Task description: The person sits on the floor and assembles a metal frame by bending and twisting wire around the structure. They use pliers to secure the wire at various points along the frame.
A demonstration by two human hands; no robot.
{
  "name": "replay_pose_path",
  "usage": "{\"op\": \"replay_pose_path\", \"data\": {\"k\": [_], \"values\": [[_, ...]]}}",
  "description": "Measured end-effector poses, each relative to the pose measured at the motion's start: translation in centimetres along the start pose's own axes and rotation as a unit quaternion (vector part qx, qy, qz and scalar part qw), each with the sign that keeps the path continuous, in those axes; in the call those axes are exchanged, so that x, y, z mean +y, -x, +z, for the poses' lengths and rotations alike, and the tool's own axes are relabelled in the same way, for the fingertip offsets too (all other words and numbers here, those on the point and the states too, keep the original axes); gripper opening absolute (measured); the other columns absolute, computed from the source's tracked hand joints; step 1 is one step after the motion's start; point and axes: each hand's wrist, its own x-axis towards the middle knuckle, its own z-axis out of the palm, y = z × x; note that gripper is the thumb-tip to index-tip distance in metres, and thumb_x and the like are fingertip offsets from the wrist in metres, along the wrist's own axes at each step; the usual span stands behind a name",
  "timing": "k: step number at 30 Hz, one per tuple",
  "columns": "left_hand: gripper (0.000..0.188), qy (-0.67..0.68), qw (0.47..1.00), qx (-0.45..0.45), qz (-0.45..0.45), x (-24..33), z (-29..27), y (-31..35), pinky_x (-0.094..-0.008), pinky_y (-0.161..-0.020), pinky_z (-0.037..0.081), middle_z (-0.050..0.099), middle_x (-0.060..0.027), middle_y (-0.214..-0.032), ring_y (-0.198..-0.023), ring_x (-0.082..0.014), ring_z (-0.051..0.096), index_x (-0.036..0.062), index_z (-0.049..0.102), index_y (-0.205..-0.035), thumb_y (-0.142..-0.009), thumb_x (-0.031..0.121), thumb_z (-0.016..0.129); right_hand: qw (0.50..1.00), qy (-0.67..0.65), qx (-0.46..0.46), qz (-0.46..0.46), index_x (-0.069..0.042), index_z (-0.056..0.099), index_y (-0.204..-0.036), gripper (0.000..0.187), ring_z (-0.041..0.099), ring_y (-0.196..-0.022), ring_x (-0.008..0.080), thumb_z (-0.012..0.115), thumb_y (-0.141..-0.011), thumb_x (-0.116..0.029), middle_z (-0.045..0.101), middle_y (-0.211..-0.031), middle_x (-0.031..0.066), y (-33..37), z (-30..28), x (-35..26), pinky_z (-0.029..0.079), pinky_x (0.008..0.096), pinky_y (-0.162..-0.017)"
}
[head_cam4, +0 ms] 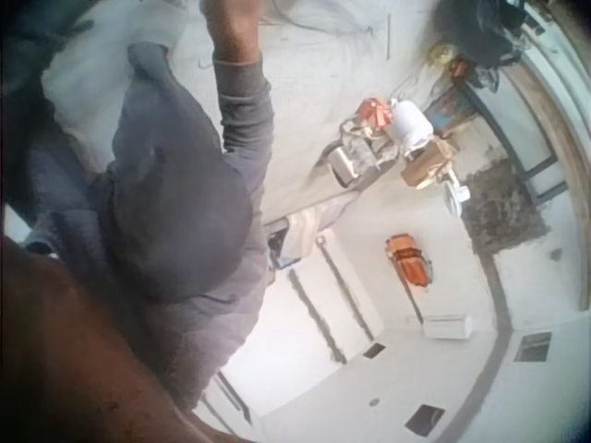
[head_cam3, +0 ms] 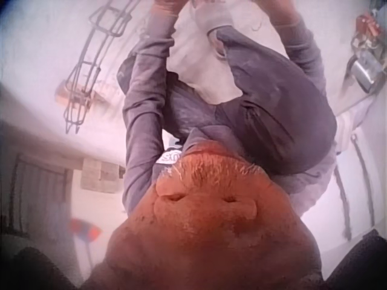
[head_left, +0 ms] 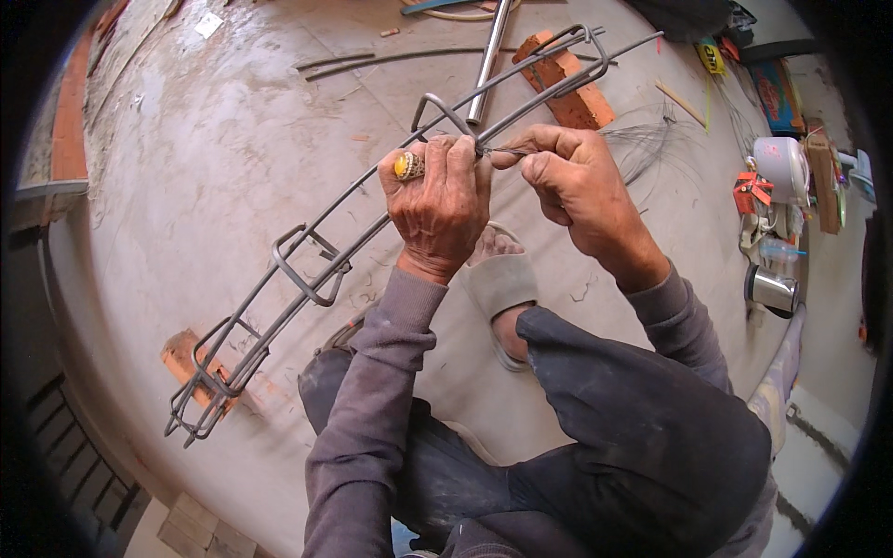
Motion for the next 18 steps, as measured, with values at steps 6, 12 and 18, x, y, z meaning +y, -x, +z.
{"op": "replay_pose_path", "data": {"k": [6,12,18], "values": [[0.026,-0.033,0.999,0.021,0.010,-0.1,0.7,0.1,-0.0391,-0.081,0.037,0.064,-0.0022,-0.085,-0.077,-0.0213,0.061,0.0117,0.063,-0.097,-0.081,0.024,0.078,0.929,0.278,0.086,-0.228,0.001,0.069,-0.096,0.016,0.056,-0.057,0.0156,0.066,-0.082,-0.008,0.063,-0.072,0.0052,1.6,1.5,1.4,0.046,0.0326,-0.053],[0.019,-0.004,1.000,0.017,0.008,0.3,0.7,0.2,-0.0402,-0.084,0.036,0.064,-0.0036,-0.086,-0.080,-0.0215,0.062,0.0104,0.064,-0.093,-0.081,0.021,0.075,0.688,0.581,0.090,-0.426,-0.010,0.052,-0.072,0.017,0.059,-0.060,0.0211,0.068,-0.078,-0.011,0.049,-0.066,0.0057,1.7,3.2,1.3,0.046,0.0354,-0.053],[0.016,0.020,1.000,0.019,0.003,0.2,0.1,0.1,-0.0419,-0.087,0.037,0.063,-0.0065,-0.090,-0.083,-0.0230,0.062,0.0058,0.063,-0.092,-0.081,0.014,0.069,0.580,0.606,0.035,-0.544,-0.010,0.060,-0.080,0.009,0.061,-0.063,0.0168,0.069,-0.079,-0.013,0.054,-0.069,0.0024,-1.7,1.8,-2.1,0.048,0.0313,-0.054]]}}
